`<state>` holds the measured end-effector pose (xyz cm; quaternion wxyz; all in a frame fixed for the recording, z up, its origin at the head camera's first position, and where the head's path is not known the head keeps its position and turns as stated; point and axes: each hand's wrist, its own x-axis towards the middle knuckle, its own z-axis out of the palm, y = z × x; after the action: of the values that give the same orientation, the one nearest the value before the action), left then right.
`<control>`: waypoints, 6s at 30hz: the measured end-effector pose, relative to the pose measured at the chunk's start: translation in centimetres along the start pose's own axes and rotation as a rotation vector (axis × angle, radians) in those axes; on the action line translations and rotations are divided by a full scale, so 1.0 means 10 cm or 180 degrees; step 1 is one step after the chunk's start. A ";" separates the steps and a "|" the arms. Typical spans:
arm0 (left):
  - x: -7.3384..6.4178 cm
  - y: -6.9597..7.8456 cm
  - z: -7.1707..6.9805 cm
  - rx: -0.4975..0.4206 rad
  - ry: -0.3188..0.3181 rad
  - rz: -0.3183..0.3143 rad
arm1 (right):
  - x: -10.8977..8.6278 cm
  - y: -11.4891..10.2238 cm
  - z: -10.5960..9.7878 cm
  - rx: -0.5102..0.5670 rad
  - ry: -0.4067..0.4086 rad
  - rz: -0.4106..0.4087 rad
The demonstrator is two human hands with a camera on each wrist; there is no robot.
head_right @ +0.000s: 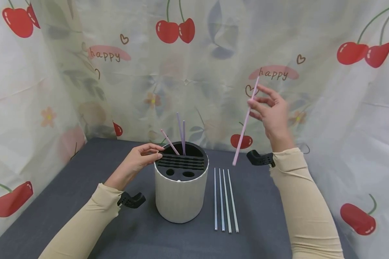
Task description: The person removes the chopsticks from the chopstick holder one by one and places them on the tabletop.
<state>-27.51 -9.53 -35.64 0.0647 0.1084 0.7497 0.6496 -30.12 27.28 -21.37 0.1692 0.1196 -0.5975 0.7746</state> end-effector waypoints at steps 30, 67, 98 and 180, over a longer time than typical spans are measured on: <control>0.00 -0.01 0.01 -0.0049 0.0039 0.0012 | -0.73 2.27 -0.91 -0.2806 -0.0098 0.2174; -0.01 -0.01 0.01 -0.0016 0.0030 0.0016 | -0.73 2.33 -0.90 -0.2794 -0.0022 0.2292; 0.00 -0.01 0.00 0.0011 0.0017 0.0045 | -0.62 0.92 0.91 -0.0873 -0.1222 0.0395; 0.01 -0.02 0.01 -0.0064 0.0039 -0.0009 | -0.76 2.16 -1.28 -0.2815 -0.0099 0.2311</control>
<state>-27.55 -9.43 -35.82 0.0621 0.1027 0.7436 0.6577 -31.73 33.77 -46.77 -0.0826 -0.1640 -0.8701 0.4574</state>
